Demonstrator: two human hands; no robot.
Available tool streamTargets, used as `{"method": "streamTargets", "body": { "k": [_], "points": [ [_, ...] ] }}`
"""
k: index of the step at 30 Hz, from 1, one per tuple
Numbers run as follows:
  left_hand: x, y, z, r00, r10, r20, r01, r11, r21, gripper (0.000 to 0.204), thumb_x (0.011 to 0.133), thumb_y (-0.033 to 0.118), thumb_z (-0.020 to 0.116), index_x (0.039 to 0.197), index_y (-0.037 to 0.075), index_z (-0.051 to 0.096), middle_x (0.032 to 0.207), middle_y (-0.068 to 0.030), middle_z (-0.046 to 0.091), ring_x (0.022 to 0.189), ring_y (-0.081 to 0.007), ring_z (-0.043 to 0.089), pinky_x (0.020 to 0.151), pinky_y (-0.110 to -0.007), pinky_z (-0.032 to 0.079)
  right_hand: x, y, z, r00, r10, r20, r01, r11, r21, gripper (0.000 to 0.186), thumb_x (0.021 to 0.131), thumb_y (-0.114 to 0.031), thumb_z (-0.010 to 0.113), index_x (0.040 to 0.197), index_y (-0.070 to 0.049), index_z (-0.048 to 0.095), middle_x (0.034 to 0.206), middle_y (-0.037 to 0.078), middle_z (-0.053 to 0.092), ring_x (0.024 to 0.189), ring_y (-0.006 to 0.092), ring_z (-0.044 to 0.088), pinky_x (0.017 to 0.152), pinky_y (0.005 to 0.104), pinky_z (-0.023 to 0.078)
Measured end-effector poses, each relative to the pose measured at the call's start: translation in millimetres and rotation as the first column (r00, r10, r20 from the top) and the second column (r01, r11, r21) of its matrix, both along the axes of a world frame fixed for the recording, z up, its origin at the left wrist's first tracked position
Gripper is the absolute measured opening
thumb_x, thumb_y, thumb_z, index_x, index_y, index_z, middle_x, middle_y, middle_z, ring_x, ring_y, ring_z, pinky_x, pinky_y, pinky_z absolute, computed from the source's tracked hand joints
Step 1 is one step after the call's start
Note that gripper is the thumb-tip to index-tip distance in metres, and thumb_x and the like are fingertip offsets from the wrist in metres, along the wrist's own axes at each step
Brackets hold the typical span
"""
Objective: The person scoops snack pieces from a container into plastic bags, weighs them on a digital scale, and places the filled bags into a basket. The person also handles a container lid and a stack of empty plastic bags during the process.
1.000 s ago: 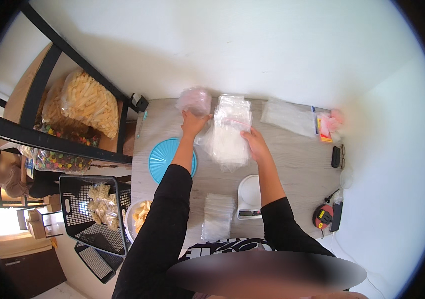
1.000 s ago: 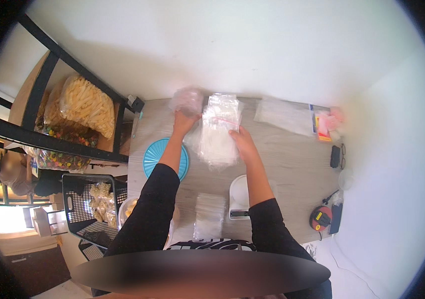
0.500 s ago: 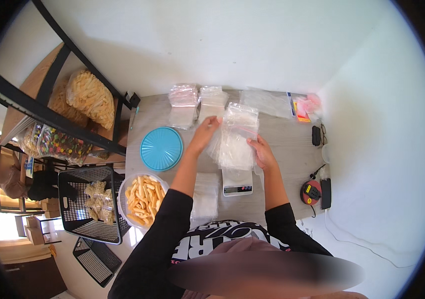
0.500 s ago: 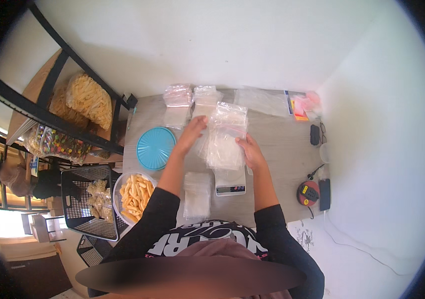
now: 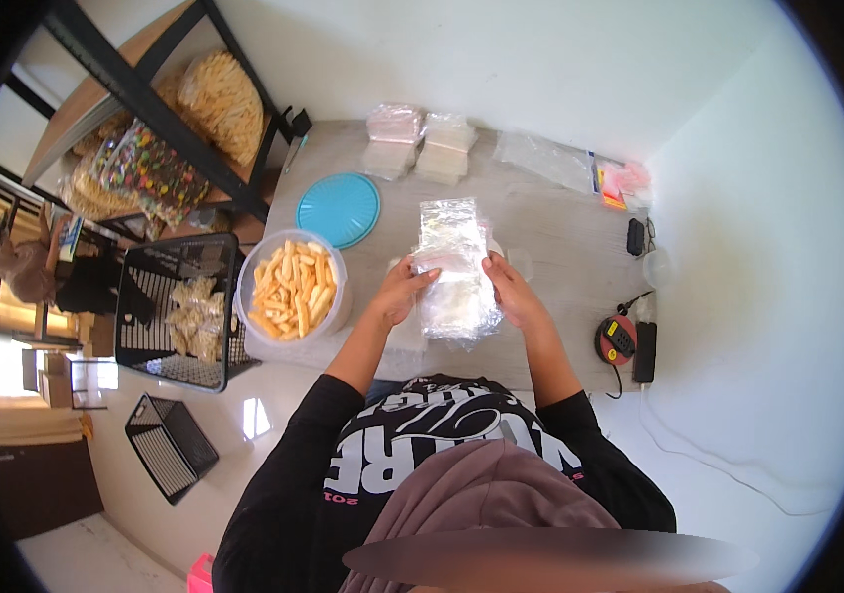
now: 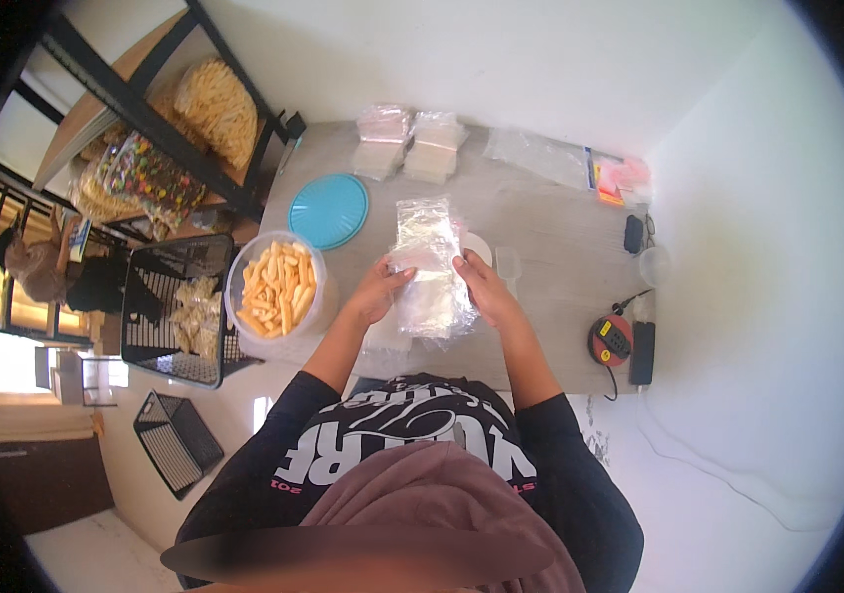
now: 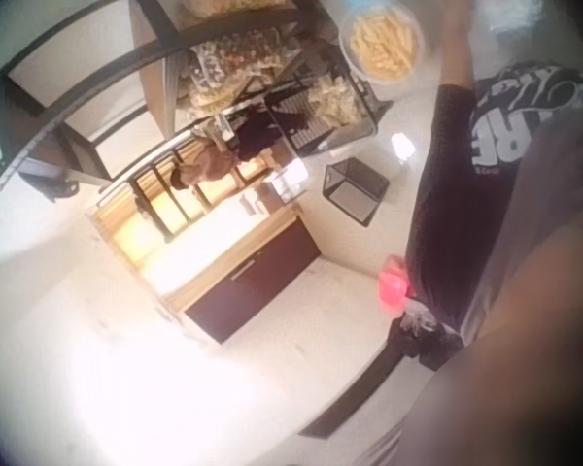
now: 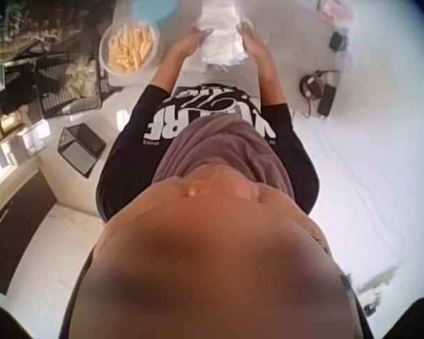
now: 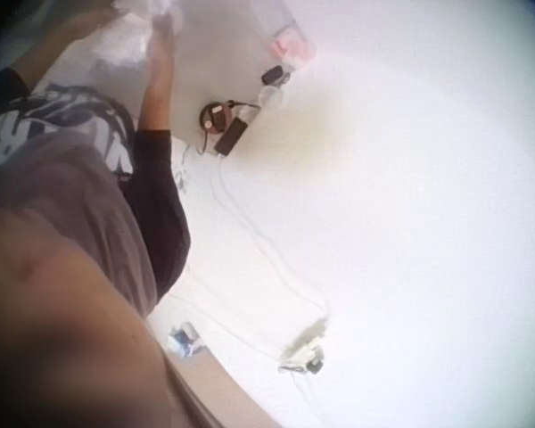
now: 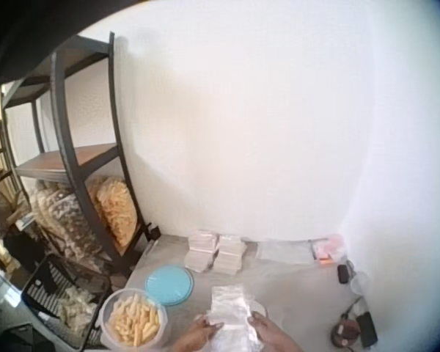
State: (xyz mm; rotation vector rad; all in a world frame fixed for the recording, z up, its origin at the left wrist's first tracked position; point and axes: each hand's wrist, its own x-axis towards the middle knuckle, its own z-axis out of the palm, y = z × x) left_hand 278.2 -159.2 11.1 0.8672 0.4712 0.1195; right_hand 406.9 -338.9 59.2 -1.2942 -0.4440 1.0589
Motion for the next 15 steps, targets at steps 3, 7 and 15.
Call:
{"method": "streamTargets", "body": {
  "k": [3, 7, 15],
  "points": [
    [-33.5, -11.1, -10.2, 0.997, 0.068, 0.022, -0.065, 0.991, -0.119, 0.048, 0.084, 0.006, 0.068, 0.128, 0.004, 0.046, 0.119, -0.0091, 0.059, 0.111, -0.0205, 0.057, 0.095, -0.035, 0.048, -14.8, -4.1, 3.3, 0.984, 0.115, -0.139, -0.116, 0.993, 0.007, 0.063, 0.098, -0.046, 0.046, 0.135, 0.004, 0.039, 0.131, 0.012, 0.049, 0.113, 0.0204, 0.053, 0.092, 0.0322, 0.046],
    [-71.0, -20.5, -14.7, 0.988, 0.153, 0.026, -0.146, 0.972, -0.185, 0.049, 0.086, 0.008, 0.065, 0.13, 0.006, 0.045, 0.122, -0.009, 0.057, 0.113, -0.0229, 0.056, 0.097, -0.041, 0.047, -24.8, 2.8, -2.7, 0.944, 0.197, -0.264, -0.187, 0.98, 0.061, 0.06, 0.099, -0.047, 0.043, 0.13, 0.004, 0.045, 0.125, 0.012, 0.053, 0.106, 0.0213, 0.057, 0.088, 0.0355, 0.049],
    [-115.7, 7.2, 21.1, 0.91, 0.308, 0.276, -0.292, 0.951, -0.099, 0.048, 0.083, 0.012, 0.069, 0.126, 0.008, 0.048, 0.119, -0.0084, 0.059, 0.107, -0.0223, 0.059, 0.092, -0.04, 0.05, -62.1, 12.4, -130.6, 0.947, 0.317, -0.047, -0.289, 0.779, -0.557, 0.058, 0.09, -0.04, 0.062, 0.124, 0.003, 0.044, 0.115, 0.013, 0.055, 0.093, 0.0218, 0.061, 0.07, 0.0378, 0.054]
  ]
}}
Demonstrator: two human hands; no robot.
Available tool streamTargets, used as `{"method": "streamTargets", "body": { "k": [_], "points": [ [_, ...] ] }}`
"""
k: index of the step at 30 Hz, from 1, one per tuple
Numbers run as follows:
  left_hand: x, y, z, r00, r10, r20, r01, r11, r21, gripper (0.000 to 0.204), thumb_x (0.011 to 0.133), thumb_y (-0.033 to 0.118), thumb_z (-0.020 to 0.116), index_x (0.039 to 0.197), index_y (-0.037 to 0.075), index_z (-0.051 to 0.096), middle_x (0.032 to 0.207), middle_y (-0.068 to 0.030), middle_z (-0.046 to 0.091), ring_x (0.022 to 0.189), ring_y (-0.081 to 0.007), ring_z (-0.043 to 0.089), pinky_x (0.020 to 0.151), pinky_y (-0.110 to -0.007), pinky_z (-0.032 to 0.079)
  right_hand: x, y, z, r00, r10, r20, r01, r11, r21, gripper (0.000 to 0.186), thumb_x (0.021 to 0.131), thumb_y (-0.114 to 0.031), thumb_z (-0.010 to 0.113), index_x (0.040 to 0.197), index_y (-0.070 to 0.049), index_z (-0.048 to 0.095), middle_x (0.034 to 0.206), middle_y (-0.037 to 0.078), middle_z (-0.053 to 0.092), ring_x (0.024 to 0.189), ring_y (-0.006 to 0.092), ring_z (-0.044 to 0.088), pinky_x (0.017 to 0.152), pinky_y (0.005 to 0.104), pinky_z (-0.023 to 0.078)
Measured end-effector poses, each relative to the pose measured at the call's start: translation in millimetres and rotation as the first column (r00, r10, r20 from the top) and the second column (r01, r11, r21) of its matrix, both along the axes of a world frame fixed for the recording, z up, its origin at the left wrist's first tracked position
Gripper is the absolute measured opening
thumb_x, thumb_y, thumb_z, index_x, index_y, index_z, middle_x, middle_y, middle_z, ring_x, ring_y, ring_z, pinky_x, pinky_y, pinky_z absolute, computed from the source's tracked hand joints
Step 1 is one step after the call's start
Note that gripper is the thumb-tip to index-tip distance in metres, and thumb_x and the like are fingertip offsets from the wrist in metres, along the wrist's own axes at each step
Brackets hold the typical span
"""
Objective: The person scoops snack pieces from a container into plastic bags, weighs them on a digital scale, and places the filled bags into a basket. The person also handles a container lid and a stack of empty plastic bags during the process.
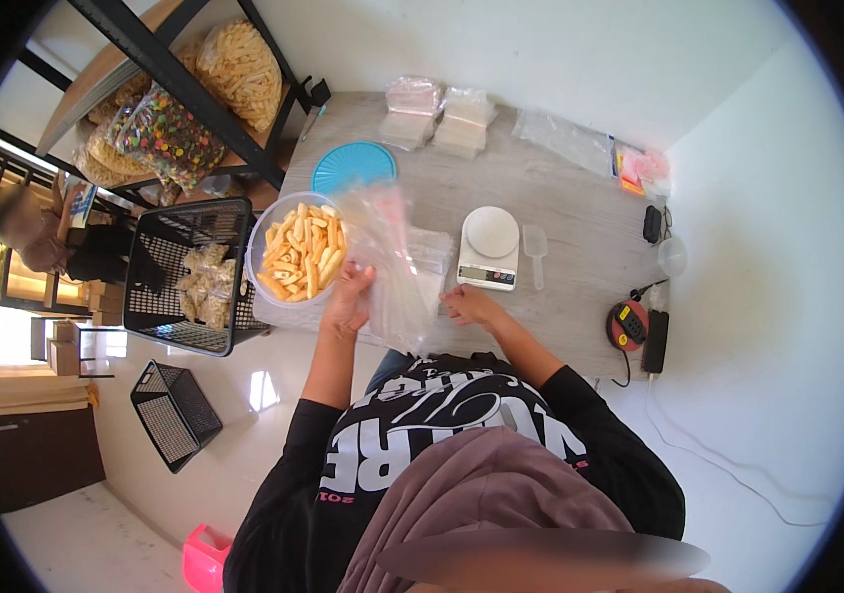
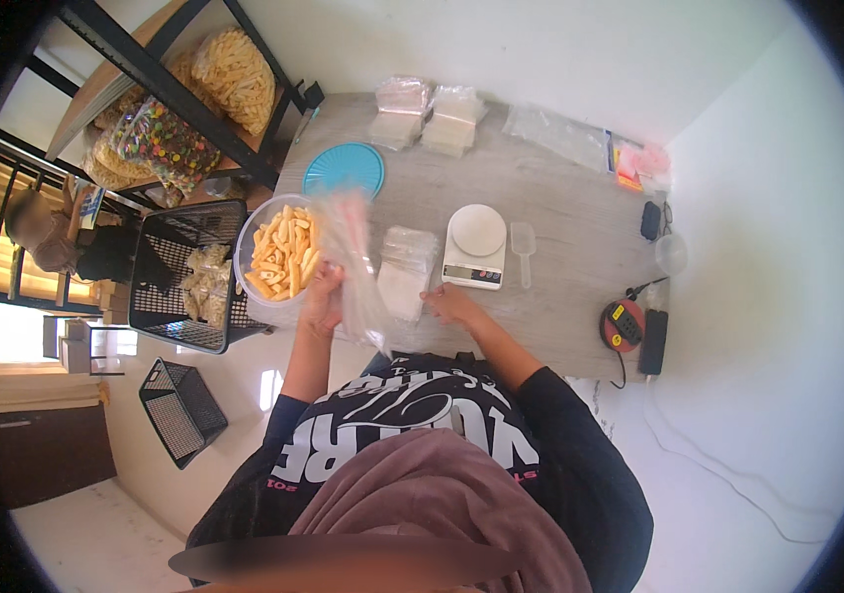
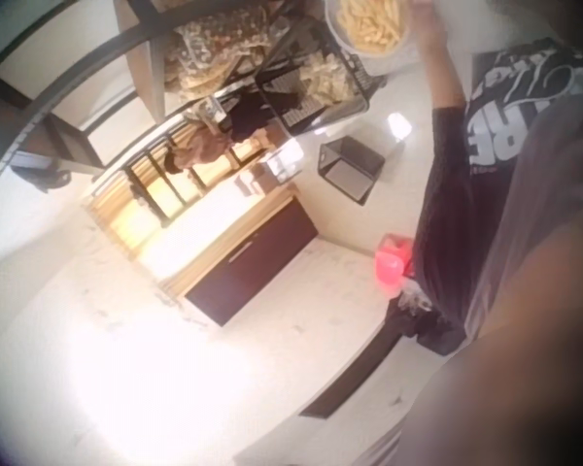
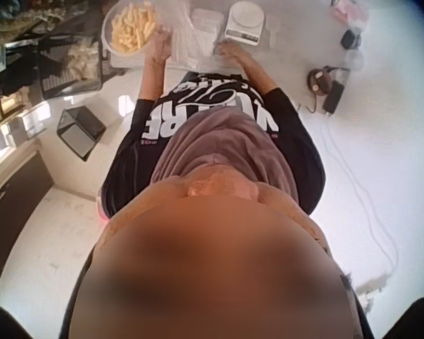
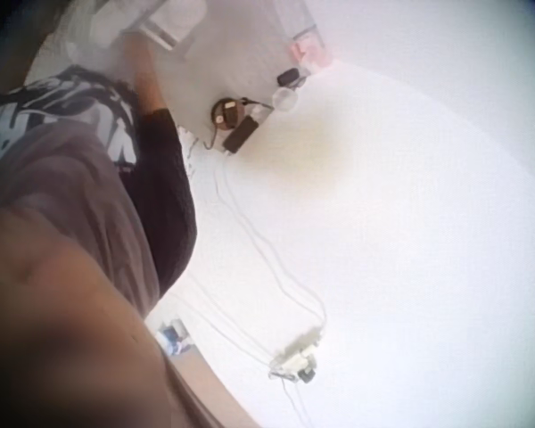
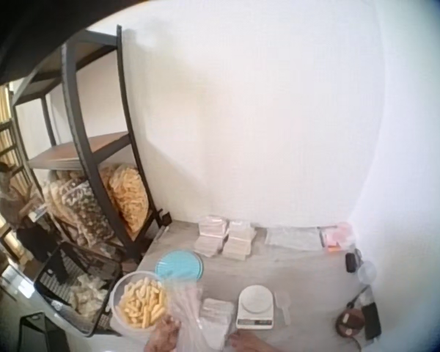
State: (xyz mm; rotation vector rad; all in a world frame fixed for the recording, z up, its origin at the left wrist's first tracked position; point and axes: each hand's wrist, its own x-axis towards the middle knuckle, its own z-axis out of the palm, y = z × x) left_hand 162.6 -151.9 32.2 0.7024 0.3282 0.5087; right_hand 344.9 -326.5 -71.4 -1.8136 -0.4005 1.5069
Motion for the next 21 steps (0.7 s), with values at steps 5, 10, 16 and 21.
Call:
{"method": "streamTargets", "body": {
  "k": [5, 10, 16, 21],
  "points": [
    [-20.9, 27.2, 36.1, 0.982, 0.13, 0.137, -0.131, 0.991, -0.004, 0.051, 0.083, 0.014, 0.07, 0.128, 0.007, 0.046, 0.113, -0.0058, 0.06, 0.1, -0.0191, 0.061, 0.086, -0.034, 0.052, -35.1, 24.7, -20.0, 0.948, -0.292, -0.125, 0.288, 0.956, -0.05, 0.072, 0.085, -0.033, 0.069, 0.134, 0.0, 0.027, 0.111, 0.018, 0.054, 0.089, 0.0244, 0.061, 0.066, 0.0396, 0.054],
    [-35.0, 34.4, 36.6, 0.967, 0.212, 0.139, -0.209, 0.977, -0.037, 0.035, 0.088, 0.02, 0.066, 0.118, 0.008, 0.051, 0.099, -0.004, 0.06, 0.088, -0.0147, 0.061, 0.073, -0.027, 0.056, -43.1, 68.5, -16.4, 0.829, -0.538, -0.151, 0.538, 0.842, -0.045, 0.06, 0.085, -0.022, 0.069, 0.128, -0.001, 0.033, 0.101, 0.018, 0.055, 0.072, 0.0248, 0.059, 0.052, 0.0338, 0.049],
    [-27.5, 21.2, 39.3, 0.981, 0.188, 0.058, -0.184, 0.981, -0.066, 0.051, 0.086, 0.009, 0.064, 0.133, 0.005, 0.043, 0.122, -0.0088, 0.058, 0.107, -0.0231, 0.06, 0.093, -0.039, 0.05, -3.0, 116.3, -33.6, 0.809, -0.498, -0.314, 0.512, 0.858, -0.042, 0.03, 0.086, -0.02, 0.068, 0.105, -0.003, 0.052, 0.073, 0.009, 0.054, 0.06, 0.0206, 0.057, 0.051, 0.0354, 0.048],
    [9.7, 1.4, 33.5, 0.998, 0.063, -0.021, -0.065, 0.992, -0.107, 0.054, 0.087, 0.011, 0.064, 0.135, 0.007, 0.041, 0.121, -0.0087, 0.059, 0.106, -0.022, 0.061, 0.09, -0.037, 0.052, 37.1, 150.1, -64.7, 0.802, -0.431, -0.414, 0.479, 0.878, 0.015, 0.025, 0.091, -0.022, 0.058, 0.104, -0.001, 0.054, 0.08, 0.013, 0.057, 0.063, 0.0232, 0.059, 0.05, 0.0347, 0.047]
  ]
}}
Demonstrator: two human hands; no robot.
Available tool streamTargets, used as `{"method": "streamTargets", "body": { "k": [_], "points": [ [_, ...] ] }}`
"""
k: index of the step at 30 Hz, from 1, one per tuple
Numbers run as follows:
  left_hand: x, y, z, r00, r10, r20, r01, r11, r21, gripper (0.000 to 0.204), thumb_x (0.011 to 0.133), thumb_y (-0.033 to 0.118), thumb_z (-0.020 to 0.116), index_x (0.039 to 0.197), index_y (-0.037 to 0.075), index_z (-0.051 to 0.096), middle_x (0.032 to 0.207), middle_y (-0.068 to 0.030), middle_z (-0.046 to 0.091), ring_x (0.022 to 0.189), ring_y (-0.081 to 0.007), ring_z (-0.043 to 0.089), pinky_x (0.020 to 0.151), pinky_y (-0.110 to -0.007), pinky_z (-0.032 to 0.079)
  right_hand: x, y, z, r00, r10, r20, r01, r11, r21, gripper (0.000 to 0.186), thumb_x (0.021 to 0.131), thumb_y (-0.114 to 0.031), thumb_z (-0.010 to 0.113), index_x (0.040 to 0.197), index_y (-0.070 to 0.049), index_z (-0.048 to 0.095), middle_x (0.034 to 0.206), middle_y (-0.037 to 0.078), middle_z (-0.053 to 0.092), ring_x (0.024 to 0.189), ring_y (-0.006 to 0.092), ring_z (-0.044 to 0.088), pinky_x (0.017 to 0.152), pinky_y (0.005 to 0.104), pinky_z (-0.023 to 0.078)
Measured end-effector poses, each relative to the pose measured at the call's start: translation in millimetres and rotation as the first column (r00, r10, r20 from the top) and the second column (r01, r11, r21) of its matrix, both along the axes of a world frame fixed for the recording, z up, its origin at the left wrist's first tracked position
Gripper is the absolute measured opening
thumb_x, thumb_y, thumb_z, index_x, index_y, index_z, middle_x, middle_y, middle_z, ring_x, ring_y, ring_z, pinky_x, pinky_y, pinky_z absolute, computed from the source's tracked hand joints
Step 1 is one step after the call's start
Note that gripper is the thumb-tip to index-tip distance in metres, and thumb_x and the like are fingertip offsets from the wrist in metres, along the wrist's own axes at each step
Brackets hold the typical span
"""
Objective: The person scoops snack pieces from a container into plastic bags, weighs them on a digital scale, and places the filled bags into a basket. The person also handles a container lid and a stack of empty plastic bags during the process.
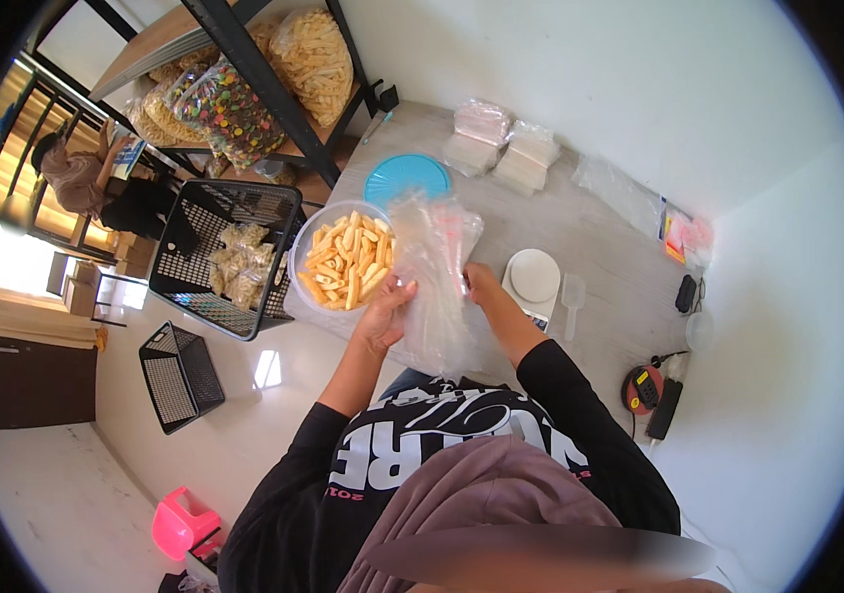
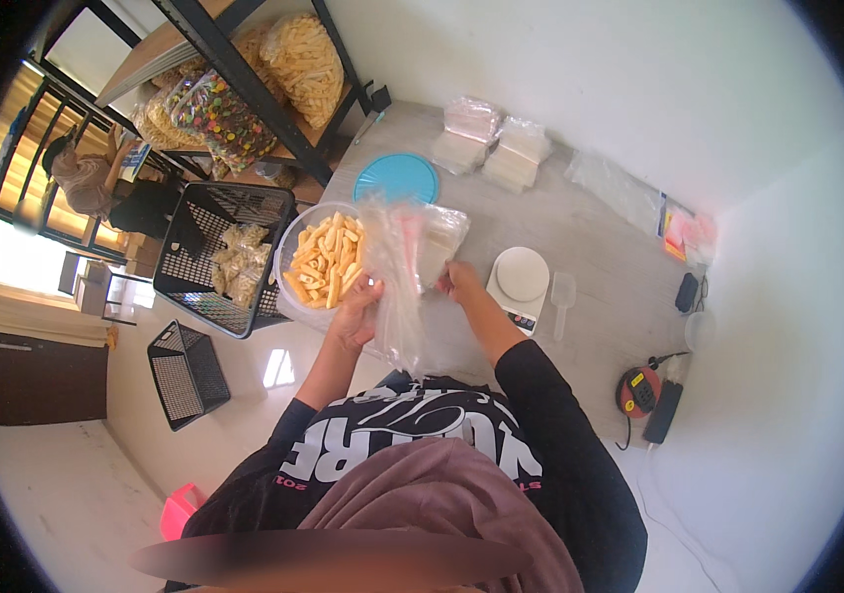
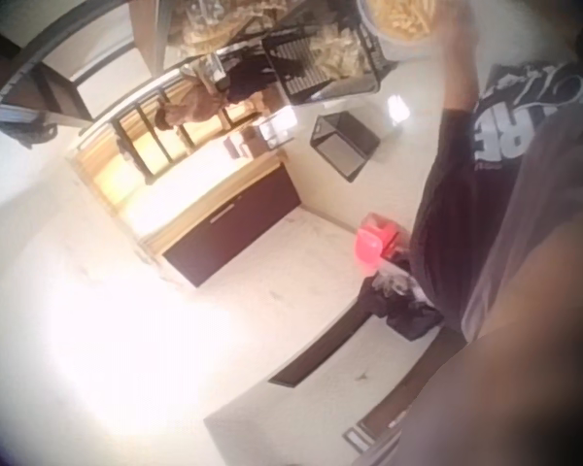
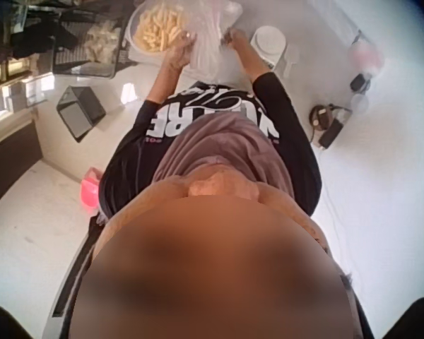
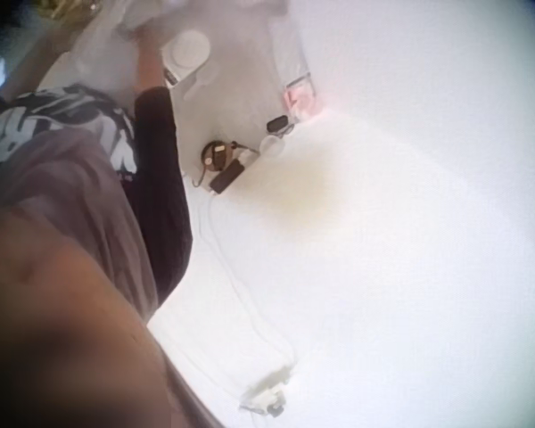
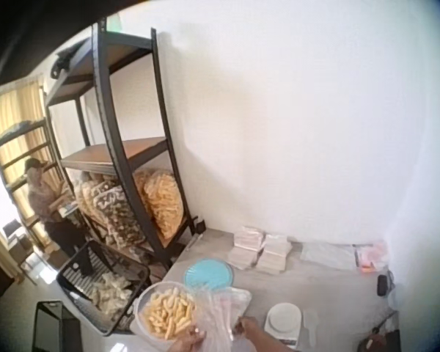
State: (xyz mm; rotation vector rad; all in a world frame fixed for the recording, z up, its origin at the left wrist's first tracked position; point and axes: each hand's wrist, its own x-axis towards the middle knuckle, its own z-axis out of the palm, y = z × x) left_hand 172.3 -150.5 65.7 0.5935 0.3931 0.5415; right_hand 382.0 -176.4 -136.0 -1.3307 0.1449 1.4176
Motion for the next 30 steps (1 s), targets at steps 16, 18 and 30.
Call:
{"method": "streamTargets", "body": {
  "k": [16, 18, 30],
  "points": [
    [49.2, -2.7, -29.3, 0.972, -0.225, 0.071, 0.231, 0.969, -0.09, 0.049, 0.086, 0.012, 0.066, 0.13, 0.004, 0.046, 0.118, -0.0087, 0.061, 0.107, -0.0199, 0.061, 0.093, -0.036, 0.05, 15.7, -107.6, 231.0, 0.92, 0.005, 0.391, -0.2, 0.866, 0.458, 0.037, 0.098, -0.035, 0.05, 0.117, -0.004, 0.058, 0.106, 0.001, 0.059, 0.093, 0.0115, 0.054, 0.076, 0.0284, 0.047],
    [50.4, -0.9, -34.8, 0.981, -0.195, -0.014, 0.194, 0.981, -0.029, 0.045, 0.085, 0.01, 0.066, 0.127, 0.004, 0.049, 0.118, -0.0085, 0.061, 0.108, -0.0199, 0.061, 0.094, -0.036, 0.049, 11.0, -119.1, 233.7, 0.934, 0.006, 0.358, -0.187, 0.86, 0.475, 0.042, 0.097, -0.04, 0.052, 0.116, -0.003, 0.059, 0.101, 0.0, 0.06, 0.089, 0.009, 0.054, 0.075, 0.0245, 0.044],
    [32.2, -15.8, -74.0, 0.975, -0.191, -0.118, 0.19, 0.982, -0.012, 0.031, 0.087, 0.005, 0.064, 0.117, 0.006, 0.057, 0.111, -0.0051, 0.064, 0.103, -0.0171, 0.061, 0.092, -0.034, 0.049, 3.0, -136.4, 187.9, 0.821, -0.062, 0.568, -0.086, 0.969, 0.231, 0.015, 0.093, -0.019, 0.058, 0.099, -0.006, 0.064, 0.08, -0.004, 0.058, 0.071, 0.0048, 0.051, 0.061, 0.0209, 0.041]
  ]
}}
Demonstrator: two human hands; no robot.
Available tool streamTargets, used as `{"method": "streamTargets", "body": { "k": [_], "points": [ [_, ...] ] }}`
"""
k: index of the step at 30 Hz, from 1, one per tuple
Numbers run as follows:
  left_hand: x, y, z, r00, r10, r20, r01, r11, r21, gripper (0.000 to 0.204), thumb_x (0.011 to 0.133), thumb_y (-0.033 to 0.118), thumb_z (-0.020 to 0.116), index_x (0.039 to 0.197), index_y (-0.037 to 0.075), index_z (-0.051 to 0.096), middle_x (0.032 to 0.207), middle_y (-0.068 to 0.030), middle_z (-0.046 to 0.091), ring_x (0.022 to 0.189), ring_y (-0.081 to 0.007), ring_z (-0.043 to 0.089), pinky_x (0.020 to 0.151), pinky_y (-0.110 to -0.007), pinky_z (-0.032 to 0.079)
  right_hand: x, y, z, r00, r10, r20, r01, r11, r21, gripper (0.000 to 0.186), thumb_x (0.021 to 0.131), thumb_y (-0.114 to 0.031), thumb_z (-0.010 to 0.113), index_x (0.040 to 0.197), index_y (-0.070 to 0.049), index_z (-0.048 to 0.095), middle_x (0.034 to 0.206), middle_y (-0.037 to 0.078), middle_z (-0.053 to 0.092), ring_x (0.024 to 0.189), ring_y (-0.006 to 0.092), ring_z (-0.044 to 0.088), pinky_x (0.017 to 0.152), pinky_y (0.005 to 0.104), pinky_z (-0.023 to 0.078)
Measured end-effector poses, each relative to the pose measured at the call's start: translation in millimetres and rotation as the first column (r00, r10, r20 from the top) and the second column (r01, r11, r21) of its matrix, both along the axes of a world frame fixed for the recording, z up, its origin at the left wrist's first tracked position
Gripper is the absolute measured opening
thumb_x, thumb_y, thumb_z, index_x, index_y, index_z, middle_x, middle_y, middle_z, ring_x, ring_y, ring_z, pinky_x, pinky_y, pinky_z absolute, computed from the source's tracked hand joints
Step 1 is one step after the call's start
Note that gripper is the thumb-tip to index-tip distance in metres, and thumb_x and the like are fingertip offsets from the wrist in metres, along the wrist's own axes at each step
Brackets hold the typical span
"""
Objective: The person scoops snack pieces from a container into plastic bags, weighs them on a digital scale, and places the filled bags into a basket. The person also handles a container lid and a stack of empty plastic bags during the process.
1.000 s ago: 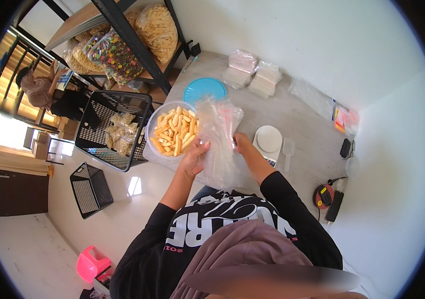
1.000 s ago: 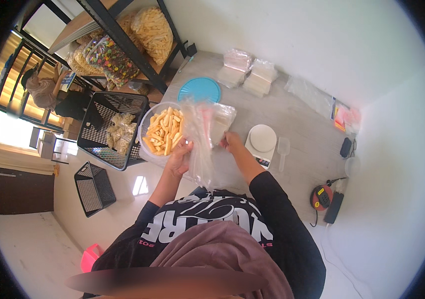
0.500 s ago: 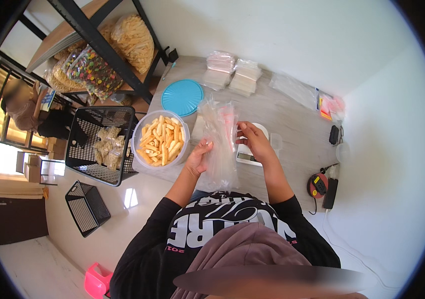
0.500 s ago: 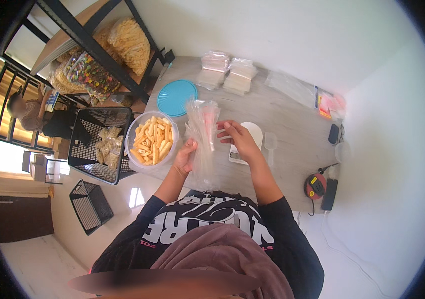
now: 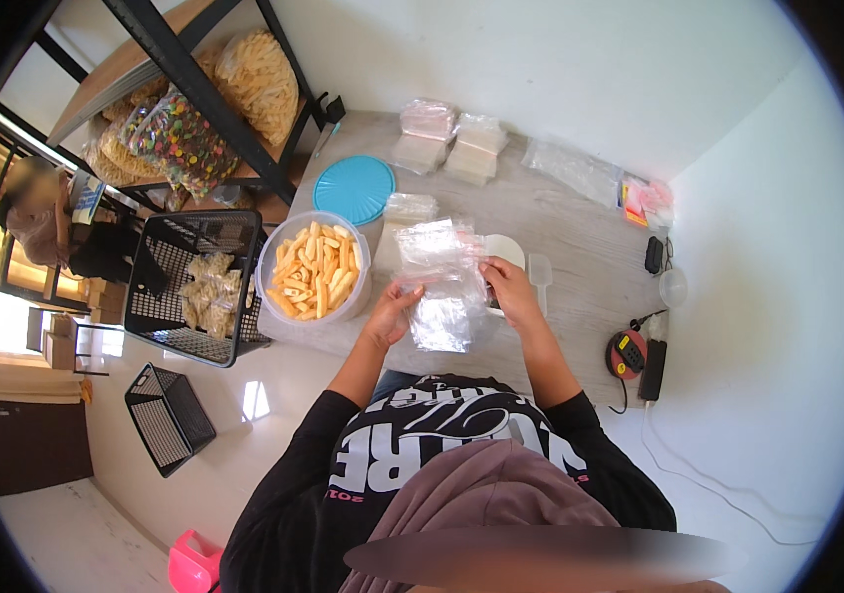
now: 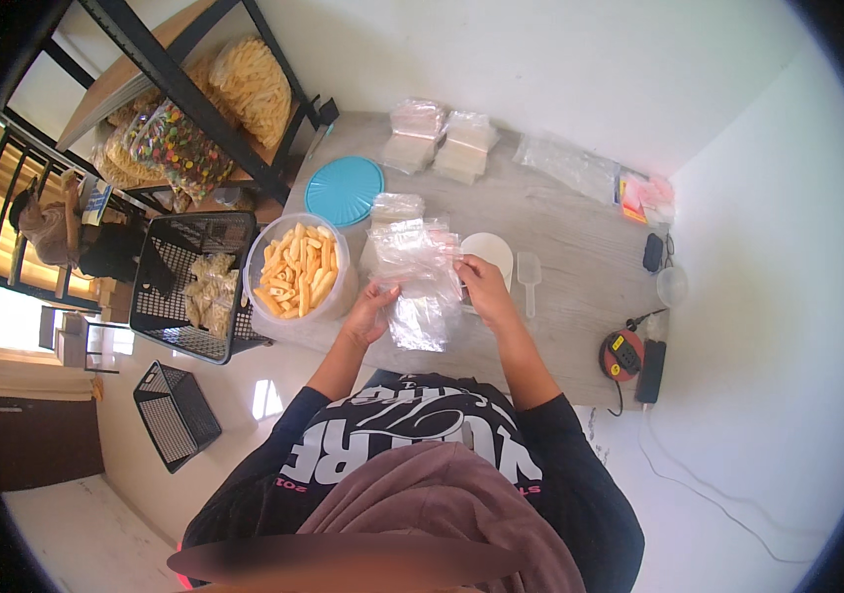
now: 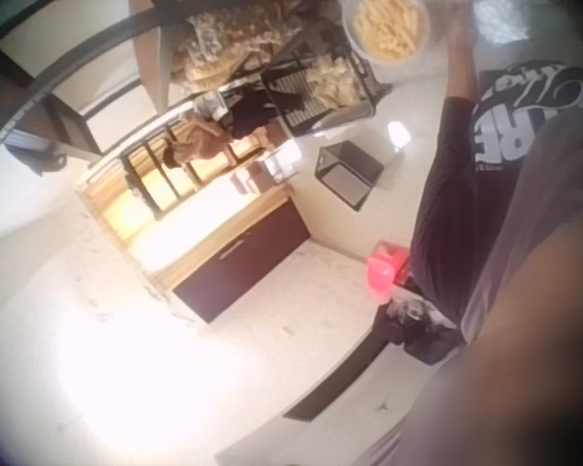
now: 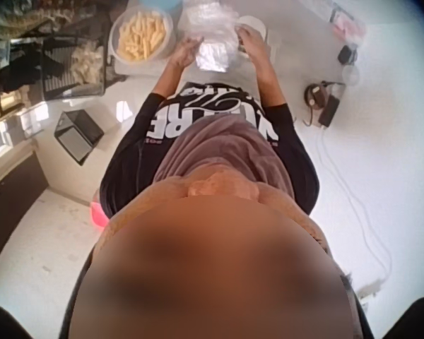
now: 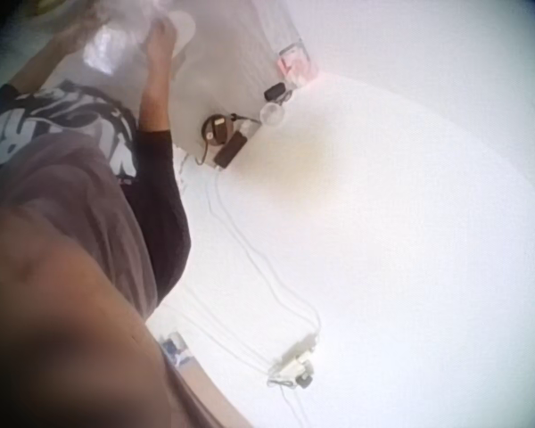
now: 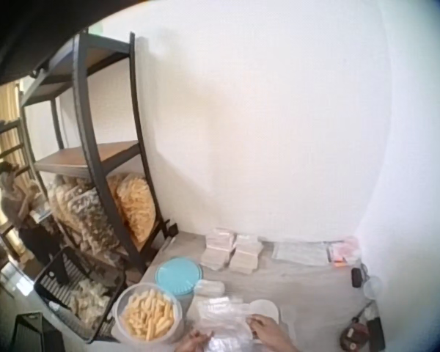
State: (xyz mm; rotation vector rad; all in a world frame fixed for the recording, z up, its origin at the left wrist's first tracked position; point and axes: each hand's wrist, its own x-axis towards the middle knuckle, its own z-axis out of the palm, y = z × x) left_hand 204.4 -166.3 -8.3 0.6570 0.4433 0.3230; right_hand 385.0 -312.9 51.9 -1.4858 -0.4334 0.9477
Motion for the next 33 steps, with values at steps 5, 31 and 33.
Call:
{"method": "streamTargets", "body": {
  "k": [5, 31, 33],
  "points": [
    [-12.5, -7.6, -22.2, 0.999, 0.031, -0.015, -0.031, 0.999, -0.022, 0.033, 0.087, 0.005, 0.064, 0.119, 0.007, 0.056, 0.113, -0.0056, 0.063, 0.105, -0.0176, 0.06, 0.093, -0.035, 0.048, -5.4, -6.3, -9.4, 0.999, -0.034, 0.021, 0.034, 0.999, 0.02, 0.013, 0.09, -0.017, 0.062, 0.096, -0.005, 0.065, 0.078, -0.004, 0.061, 0.066, 0.0028, 0.051, 0.057, 0.0205, 0.039],
    [-37.2, -15.9, -22.9, 0.994, -0.02, 0.108, 0.037, 0.987, -0.157, 0.047, 0.088, 0.01, 0.064, 0.131, 0.007, 0.046, 0.124, -0.0076, 0.058, 0.113, -0.0214, 0.058, 0.098, -0.04, 0.047, -17.0, -14.0, 23.8, 0.985, 0.085, -0.147, -0.086, 0.996, -0.001, 0.028, 0.098, -0.021, 0.049, 0.118, -0.005, 0.059, 0.104, 0.007, 0.066, 0.082, 0.0136, 0.065, 0.065, 0.025, 0.052],
    [-34.1, -17.0, -21.8, 0.993, -0.03, 0.116, 0.045, 0.99, -0.135, 0.045, 0.087, 0.009, 0.064, 0.129, 0.006, 0.047, 0.122, -0.0075, 0.059, 0.111, -0.0208, 0.059, 0.097, -0.039, 0.048, -21.2, -13.2, 27.1, 0.988, 0.128, -0.09, -0.13, 0.991, -0.02, 0.029, 0.098, -0.02, 0.049, 0.119, -0.003, 0.057, 0.103, 0.007, 0.065, 0.085, 0.0155, 0.065, 0.065, 0.0269, 0.053]
  ]
}}
